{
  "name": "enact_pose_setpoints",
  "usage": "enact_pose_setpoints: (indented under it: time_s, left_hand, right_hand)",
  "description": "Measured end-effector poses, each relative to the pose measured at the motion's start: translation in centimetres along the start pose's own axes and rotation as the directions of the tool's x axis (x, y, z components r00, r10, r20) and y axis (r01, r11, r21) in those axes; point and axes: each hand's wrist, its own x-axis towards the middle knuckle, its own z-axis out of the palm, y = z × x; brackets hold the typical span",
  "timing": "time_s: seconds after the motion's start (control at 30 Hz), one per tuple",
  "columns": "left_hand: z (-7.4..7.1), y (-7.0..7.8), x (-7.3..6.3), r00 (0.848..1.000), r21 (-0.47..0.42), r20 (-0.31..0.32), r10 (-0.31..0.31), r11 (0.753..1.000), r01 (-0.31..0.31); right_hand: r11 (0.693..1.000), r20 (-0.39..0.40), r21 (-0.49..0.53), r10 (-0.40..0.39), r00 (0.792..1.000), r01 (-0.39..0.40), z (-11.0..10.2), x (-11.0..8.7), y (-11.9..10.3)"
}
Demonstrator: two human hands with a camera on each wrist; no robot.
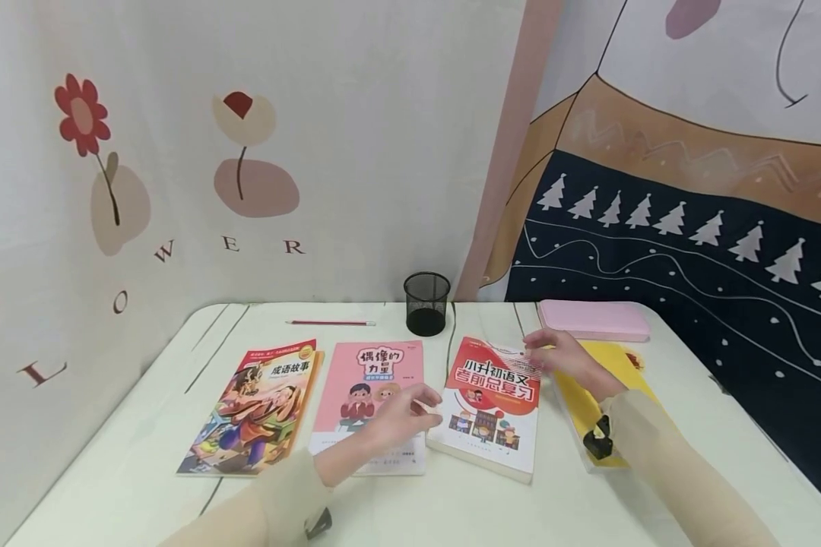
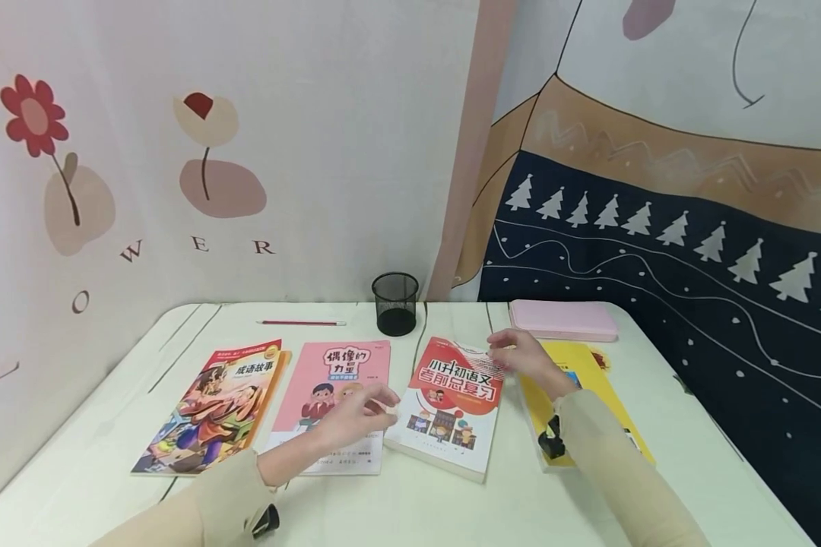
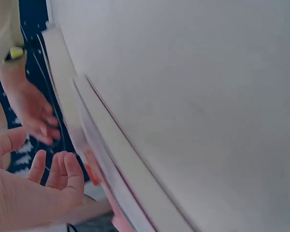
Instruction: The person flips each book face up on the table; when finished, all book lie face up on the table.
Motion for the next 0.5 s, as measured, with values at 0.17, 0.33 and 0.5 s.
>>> enact_pose_setpoints:
  time_s: [0.17,0.33,0.5]
  left_hand:
    - [-0.8,-1.3,0.6,1.000,0.085,-0.007,-0.026,0.996,0.026]
    - [-0.9,-1.7,0.9,0.999,0.117,0.022,-0.035,0.993,0.032]
    - [-0.8,-1.7,1.1,0.993,0.059,0.092,-0.071,0.996,0.066]
  right_hand:
    - [0.998,-0.022,0.011,0.055,0.998,-0.055,-0.5,-0.6,1.4]
    - [0.993,0.002,0.008,0.120,0.993,-0.120,-0.6,-0.9,2.0]
    - [0.993,0.038,0.006,0.122,0.992,-0.122,-0.4,-0.8,2.2]
